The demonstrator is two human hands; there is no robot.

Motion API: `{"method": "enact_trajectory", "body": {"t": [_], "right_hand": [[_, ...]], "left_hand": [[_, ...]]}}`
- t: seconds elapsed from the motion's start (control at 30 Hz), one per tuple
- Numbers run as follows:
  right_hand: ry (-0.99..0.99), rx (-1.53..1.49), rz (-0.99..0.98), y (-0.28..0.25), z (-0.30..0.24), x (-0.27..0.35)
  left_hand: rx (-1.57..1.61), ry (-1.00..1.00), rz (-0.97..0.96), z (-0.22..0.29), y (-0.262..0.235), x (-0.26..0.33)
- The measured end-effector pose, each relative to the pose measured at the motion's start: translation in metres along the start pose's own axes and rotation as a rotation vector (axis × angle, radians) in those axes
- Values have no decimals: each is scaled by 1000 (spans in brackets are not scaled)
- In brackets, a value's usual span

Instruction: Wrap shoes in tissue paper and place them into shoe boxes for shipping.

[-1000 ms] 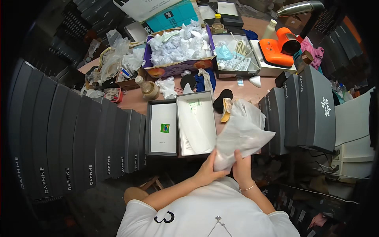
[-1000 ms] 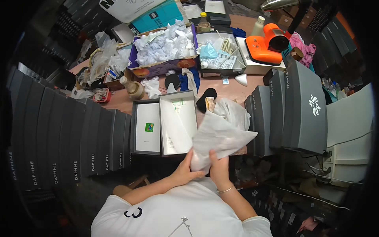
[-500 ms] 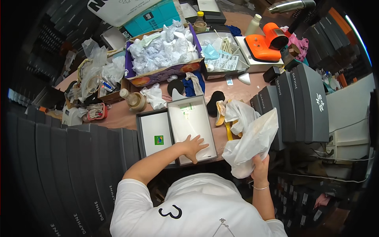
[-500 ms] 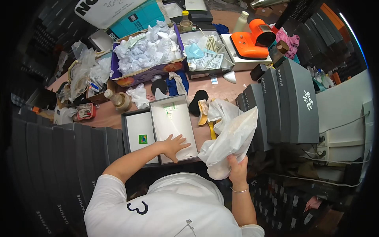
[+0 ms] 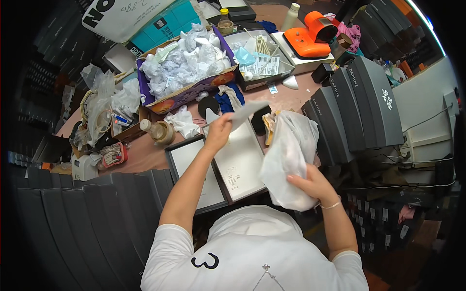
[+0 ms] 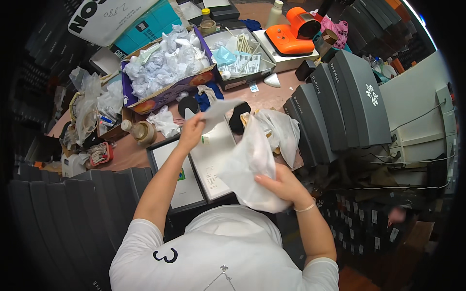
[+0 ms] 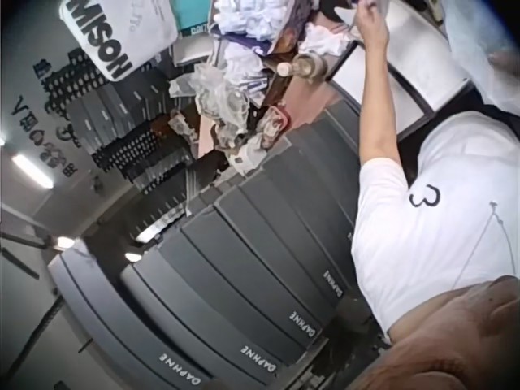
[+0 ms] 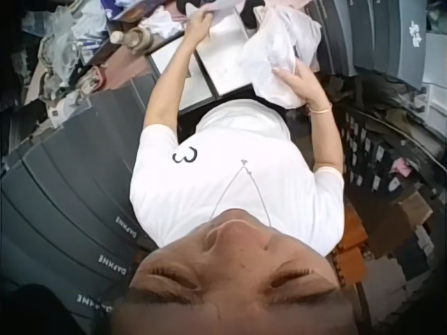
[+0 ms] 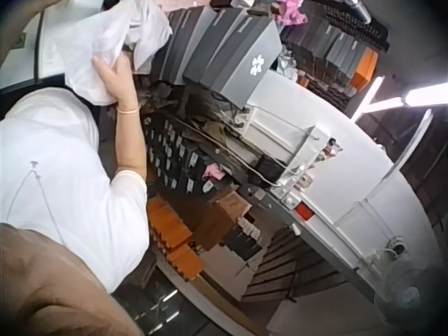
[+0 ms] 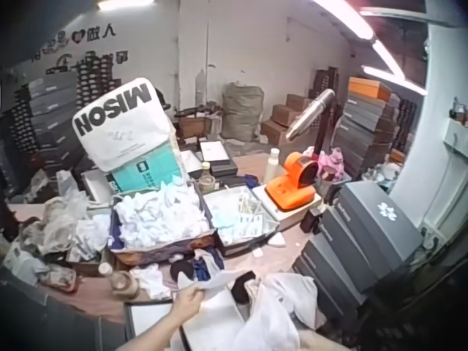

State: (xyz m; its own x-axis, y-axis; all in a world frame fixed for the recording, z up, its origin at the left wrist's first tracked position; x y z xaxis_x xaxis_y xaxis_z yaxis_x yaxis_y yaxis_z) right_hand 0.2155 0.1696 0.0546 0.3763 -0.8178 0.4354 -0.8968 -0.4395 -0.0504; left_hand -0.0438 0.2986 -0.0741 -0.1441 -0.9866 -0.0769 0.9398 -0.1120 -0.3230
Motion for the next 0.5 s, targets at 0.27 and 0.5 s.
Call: {"method": "enact_trajectory", "body": {"t": [0.27, 0.5], "right_hand": [[-224, 1006, -295, 125, 167, -140], [-237, 846, 441, -64, 74, -62]], "left_hand": [[-310, 323, -184, 64, 22, 29], [-1035, 20, -1082, -25, 91, 113]]}}
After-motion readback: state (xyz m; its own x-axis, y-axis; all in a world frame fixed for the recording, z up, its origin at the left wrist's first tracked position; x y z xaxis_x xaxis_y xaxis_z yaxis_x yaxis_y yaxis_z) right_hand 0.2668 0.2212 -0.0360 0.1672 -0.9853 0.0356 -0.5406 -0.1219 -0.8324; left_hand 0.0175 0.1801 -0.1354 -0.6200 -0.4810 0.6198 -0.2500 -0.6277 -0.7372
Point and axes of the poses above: each hand's wrist, its own x-axis away from the middle knuckle, its own y-axis out of the palm, z = x × y, the point moved 5 cm from there along -x, towards the middle knuckle, and after that the axes turned 1 degree about y, right-handed, at the moved point
